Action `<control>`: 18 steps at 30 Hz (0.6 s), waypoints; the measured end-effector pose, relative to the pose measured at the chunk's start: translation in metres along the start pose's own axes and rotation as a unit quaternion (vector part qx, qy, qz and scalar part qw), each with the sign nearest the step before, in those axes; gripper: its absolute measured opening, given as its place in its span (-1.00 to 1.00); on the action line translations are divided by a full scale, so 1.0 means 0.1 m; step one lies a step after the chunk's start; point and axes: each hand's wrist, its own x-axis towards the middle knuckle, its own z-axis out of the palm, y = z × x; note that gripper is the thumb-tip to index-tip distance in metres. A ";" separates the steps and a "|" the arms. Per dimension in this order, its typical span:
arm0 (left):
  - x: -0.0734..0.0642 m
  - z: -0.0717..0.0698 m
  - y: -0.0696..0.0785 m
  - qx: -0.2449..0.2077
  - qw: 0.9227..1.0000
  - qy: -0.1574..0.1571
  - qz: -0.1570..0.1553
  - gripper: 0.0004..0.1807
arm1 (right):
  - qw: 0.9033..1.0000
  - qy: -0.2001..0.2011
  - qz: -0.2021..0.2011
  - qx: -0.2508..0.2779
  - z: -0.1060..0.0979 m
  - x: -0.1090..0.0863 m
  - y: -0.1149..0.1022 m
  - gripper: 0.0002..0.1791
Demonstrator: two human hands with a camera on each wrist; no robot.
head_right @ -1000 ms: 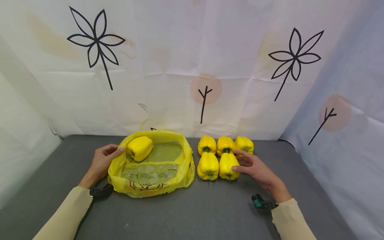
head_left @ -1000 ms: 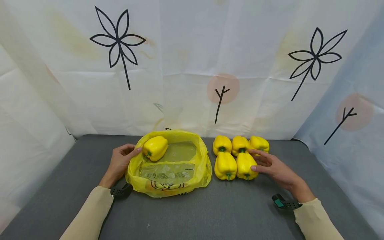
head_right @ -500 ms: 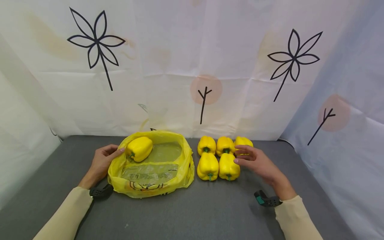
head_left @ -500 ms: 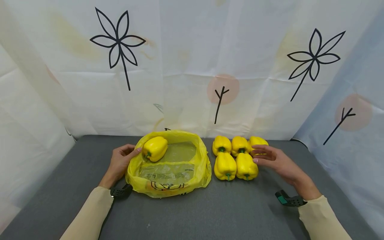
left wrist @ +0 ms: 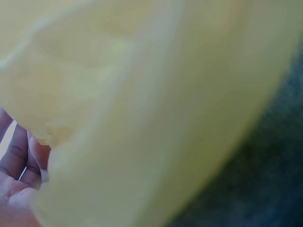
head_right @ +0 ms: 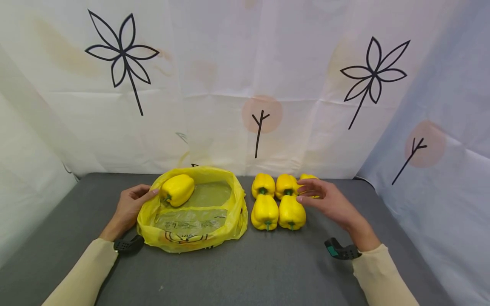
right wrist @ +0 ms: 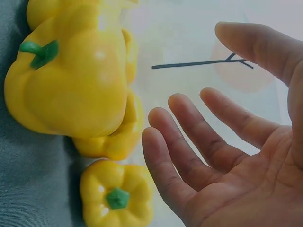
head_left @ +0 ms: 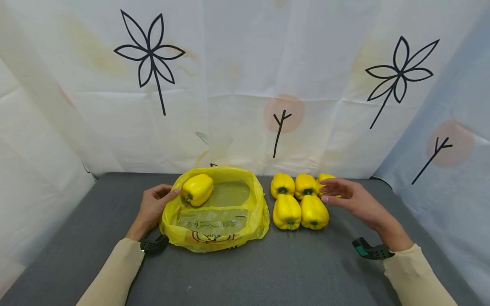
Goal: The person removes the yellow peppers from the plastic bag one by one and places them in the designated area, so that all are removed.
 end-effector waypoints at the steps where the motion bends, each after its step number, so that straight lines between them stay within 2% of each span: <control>1: 0.00 0.00 0.00 0.000 1.000 0.000 0.000 -0.64 | 1.000 0.001 -0.001 -0.002 0.00 0.00 -0.02 -0.37; 18: 0.00 -0.01 -0.01 0.002 1.000 -0.001 0.000 -0.66 | 0.999 -0.009 -0.034 0.015 0.13 0.12 -0.28 -0.42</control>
